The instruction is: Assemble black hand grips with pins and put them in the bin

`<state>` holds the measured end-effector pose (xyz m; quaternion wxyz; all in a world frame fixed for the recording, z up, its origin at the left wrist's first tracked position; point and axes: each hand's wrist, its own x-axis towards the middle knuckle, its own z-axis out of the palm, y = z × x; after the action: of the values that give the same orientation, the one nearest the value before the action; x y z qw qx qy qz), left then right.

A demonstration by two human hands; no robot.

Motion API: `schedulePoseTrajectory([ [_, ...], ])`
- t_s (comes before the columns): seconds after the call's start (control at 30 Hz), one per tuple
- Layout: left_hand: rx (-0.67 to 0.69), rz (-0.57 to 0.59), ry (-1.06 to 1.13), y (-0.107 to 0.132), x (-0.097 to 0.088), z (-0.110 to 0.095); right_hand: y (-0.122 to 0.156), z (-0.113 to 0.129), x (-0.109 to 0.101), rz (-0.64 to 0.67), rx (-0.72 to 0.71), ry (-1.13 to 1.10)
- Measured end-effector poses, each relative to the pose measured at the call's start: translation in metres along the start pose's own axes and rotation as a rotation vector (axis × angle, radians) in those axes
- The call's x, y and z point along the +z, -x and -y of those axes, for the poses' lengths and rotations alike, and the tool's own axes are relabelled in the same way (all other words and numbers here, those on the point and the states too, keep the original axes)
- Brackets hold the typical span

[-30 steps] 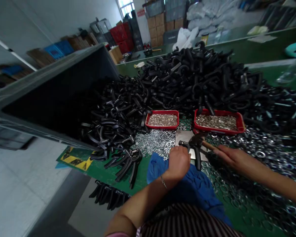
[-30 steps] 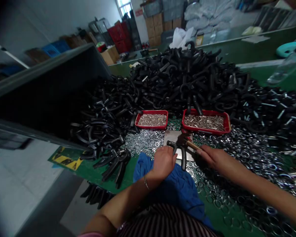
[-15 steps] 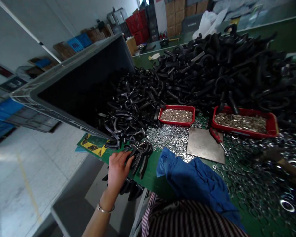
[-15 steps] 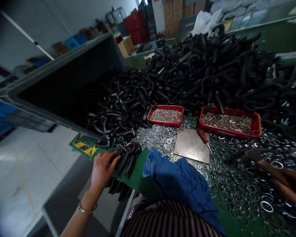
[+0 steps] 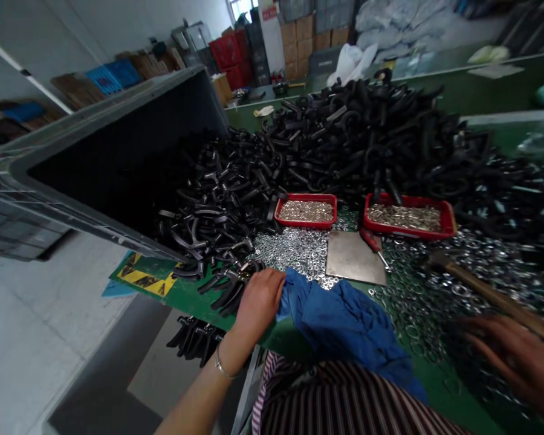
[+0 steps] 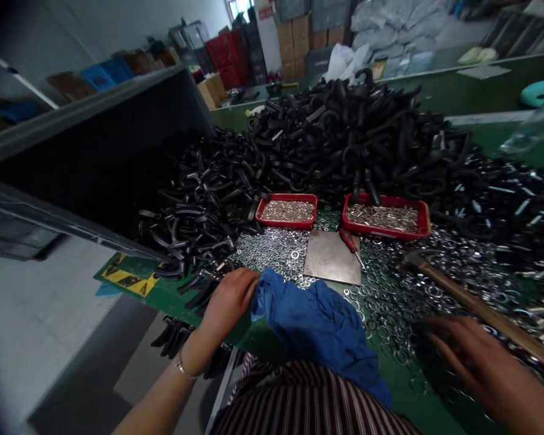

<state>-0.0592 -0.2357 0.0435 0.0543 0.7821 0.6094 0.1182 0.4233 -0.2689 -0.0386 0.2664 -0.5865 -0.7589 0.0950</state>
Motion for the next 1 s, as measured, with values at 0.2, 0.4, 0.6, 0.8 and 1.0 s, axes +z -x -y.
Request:
schedulePoseTrajectory([
  [0.2,-0.101,0.122,-0.243,-0.027,0.035,-0.005,0.067,0.057,0.009,0.116,-0.114,0.237],
  [0.4,-0.017,0.031,-0.14,-0.043,0.046,-0.019,0.006,0.056,0.038,0.219,-0.468,0.209],
  [0.6,0.215,0.014,0.242,-0.032,0.071,-0.062,-0.058,0.045,0.048,0.253,-0.462,0.115],
  [0.8,0.378,0.087,0.343,-0.006,0.09,-0.083,-0.067,0.037,0.046,0.206,-0.359,0.181],
  [1.0,0.084,-0.108,0.051,-0.039,0.071,-0.032,-0.068,0.011,0.0,0.116,-0.288,0.169],
])
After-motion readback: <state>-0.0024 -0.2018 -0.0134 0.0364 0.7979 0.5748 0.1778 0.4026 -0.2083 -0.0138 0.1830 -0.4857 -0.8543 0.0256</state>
